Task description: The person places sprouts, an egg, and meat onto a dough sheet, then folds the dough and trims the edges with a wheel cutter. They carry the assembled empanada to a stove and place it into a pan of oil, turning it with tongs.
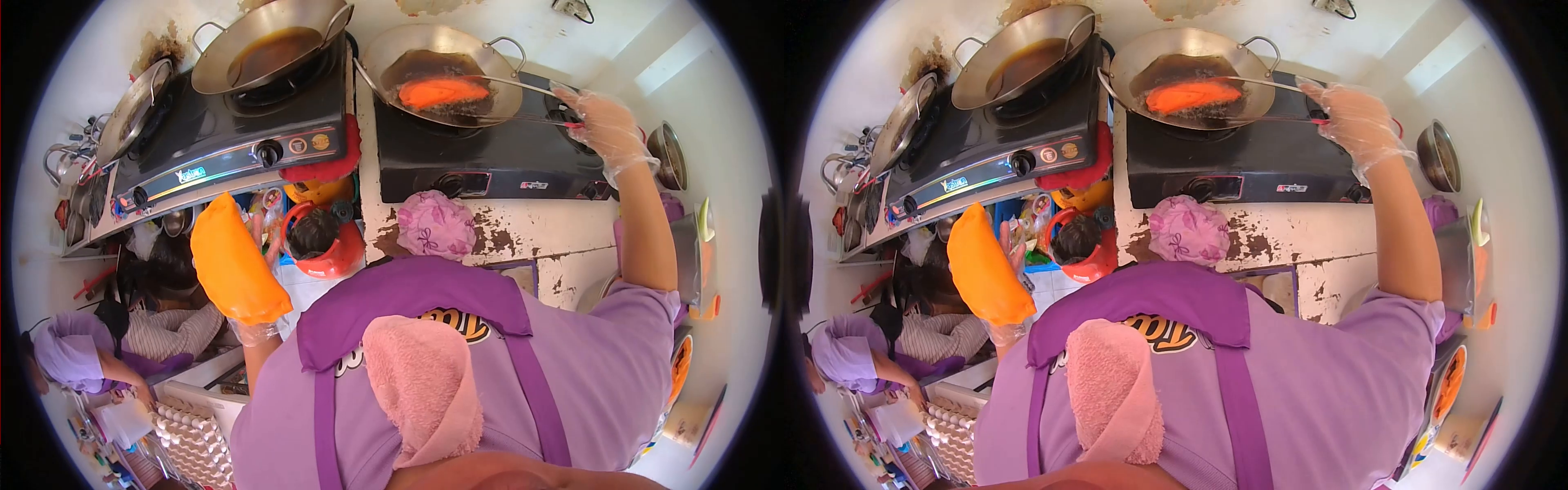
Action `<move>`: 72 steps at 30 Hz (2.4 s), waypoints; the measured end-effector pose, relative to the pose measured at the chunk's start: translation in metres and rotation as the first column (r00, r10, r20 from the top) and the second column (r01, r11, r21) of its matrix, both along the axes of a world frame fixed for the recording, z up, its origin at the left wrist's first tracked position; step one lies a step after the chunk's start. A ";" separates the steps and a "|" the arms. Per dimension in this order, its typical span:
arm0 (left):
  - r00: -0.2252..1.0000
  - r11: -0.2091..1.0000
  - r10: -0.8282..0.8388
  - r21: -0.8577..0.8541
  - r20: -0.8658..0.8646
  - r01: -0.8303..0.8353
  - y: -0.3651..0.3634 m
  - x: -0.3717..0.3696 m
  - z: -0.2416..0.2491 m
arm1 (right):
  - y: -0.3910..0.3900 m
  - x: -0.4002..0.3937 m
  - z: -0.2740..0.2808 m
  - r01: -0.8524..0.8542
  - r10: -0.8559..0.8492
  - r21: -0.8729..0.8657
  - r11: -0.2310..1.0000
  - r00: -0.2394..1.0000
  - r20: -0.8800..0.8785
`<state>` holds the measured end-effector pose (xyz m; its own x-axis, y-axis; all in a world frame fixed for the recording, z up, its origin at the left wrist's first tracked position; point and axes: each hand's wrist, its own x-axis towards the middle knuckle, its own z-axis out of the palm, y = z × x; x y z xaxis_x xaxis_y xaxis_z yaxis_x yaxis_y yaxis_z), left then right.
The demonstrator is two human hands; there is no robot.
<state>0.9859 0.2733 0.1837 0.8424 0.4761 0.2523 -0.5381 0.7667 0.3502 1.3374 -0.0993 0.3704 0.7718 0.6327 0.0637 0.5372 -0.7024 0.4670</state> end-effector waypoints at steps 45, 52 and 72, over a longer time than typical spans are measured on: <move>0.999 1.000 -0.005 -0.031 0.036 0.006 0.003 0.004 -0.001 | 0.038 0.006 -0.036 0.032 -0.032 -0.007 0.999 0.992 -0.123; 0.997 0.998 -0.047 0.038 0.069 0.044 0.010 0.009 -0.006 | 0.026 0.007 -0.036 0.041 -0.035 0.031 0.999 0.984 -0.177; 0.995 0.995 -0.087 0.053 0.039 0.085 0.011 0.023 -0.015 | 0.017 -0.010 -0.027 0.074 -0.055 0.089 0.993 0.978 -0.203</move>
